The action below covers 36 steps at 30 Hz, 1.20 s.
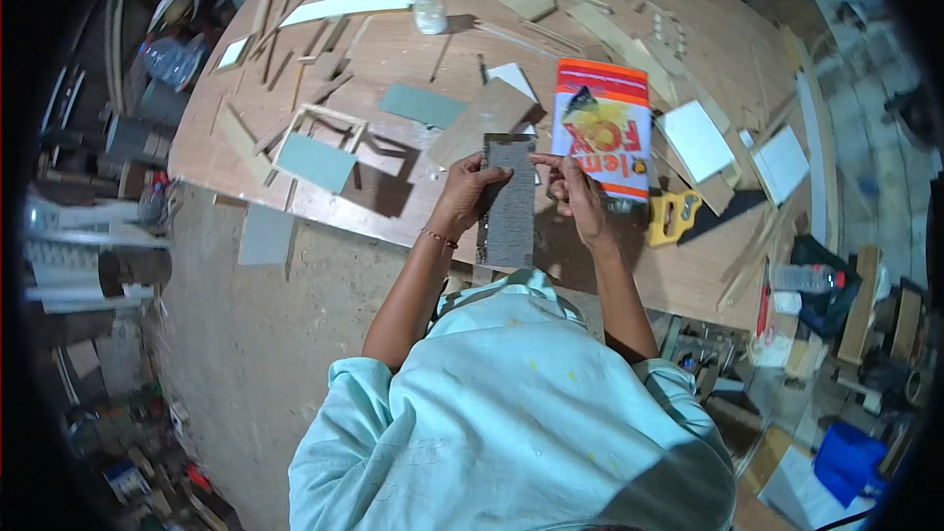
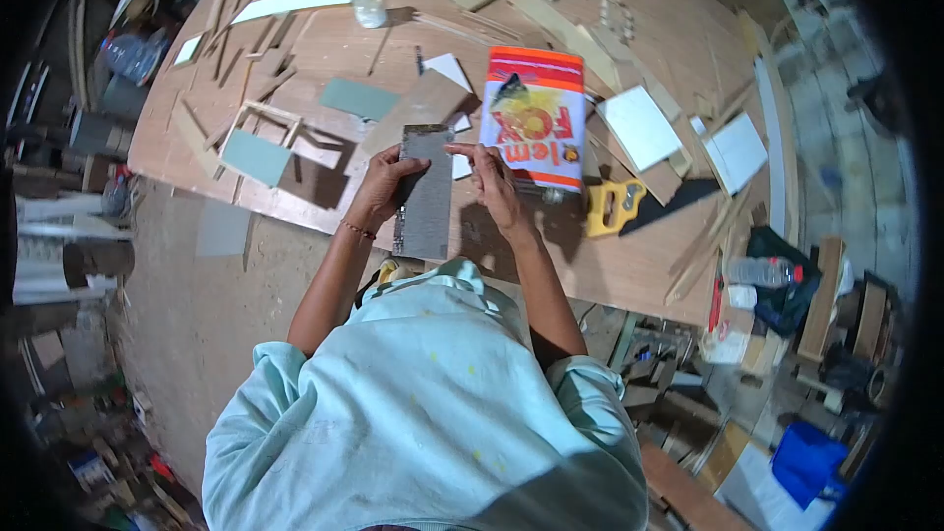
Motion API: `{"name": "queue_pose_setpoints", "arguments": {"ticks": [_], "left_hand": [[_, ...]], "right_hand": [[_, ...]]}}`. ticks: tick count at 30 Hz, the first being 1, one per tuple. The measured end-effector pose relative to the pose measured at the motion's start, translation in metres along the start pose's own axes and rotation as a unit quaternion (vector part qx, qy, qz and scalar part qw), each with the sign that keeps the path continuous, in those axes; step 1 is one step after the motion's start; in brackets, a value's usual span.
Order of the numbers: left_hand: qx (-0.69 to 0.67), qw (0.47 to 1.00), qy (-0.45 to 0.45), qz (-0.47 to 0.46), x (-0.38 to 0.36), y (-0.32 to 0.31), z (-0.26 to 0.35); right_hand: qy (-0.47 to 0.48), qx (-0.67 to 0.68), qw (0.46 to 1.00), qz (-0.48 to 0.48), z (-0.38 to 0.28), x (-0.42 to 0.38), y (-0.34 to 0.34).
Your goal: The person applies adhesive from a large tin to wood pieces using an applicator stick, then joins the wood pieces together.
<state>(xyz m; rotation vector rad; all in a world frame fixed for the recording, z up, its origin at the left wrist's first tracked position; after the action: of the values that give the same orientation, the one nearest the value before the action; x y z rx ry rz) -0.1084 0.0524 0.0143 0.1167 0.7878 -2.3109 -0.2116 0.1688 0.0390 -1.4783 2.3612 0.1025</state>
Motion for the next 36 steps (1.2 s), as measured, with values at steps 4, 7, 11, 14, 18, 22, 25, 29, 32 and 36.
{"name": "queue_pose_setpoints", "arguments": {"ticks": [4,7,11,14,18,22,25,29,32,36], "left_hand": [[0.0,0.999,-0.029,0.026,-0.006,0.02,0.006],[-0.043,0.998,-0.037,0.021,-0.01,0.019,0.014],[-0.009,0.998,-0.053,0.021,-0.011,0.026,0.021],[0.016,0.996,-0.075,0.046,-0.013,0.036,0.027],[-0.01,0.993,-0.109,0.046,-0.017,0.037,0.037],[-0.008,0.993,-0.104,0.062,-0.027,0.042,0.047],[-0.003,0.99,-0.114,0.084,-0.027,0.049,0.052],[-0.026,0.987,-0.121,0.104,-0.032,0.064,0.056],[-0.021,0.986,-0.128,0.105,-0.039,0.067,0.062],[-0.023,0.983,-0.144,0.113,-0.044,0.07,0.067]], "right_hand": [[0.02,-0.031,0.999,-0.005,-0.002,0.019,-0.01],[0.004,-0.053,0.999,-0.005,-0.006,0.03,-0.01],[0.112,-0.175,0.978,0.014,-0.014,0.045,-0.016],[0.087,-0.163,0.983,0.0,-0.01,0.055,-0.025],[0.13,-0.185,0.974,0.012,-0.014,0.063,-0.029],[0.16,-0.138,0.977,-0.04,-0.019,0.057,-0.051],[0.174,-0.166,0.967,-0.085,-0.033,0.045,-0.068],[0.08,-0.072,0.981,-0.161,-0.013,0.037,-0.077],[0.062,0.002,0.985,-0.159,-0.019,0.039,-0.082],[0.104,-0.024,0.987,-0.121,-0.031,0.052,-0.085]]}}
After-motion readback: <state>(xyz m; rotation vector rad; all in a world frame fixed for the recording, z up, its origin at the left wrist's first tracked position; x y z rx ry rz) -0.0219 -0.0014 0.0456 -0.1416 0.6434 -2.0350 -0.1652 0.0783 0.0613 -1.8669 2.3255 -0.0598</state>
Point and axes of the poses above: each hand's wrist, its own x-axis towards the middle knuckle, its own y-axis out of the back of the hand, z = x × y, the point moved 5 cm from there along x, towards the middle knuckle, and after that the axes turned 8 degrees about -y, right-handed, at the moved point
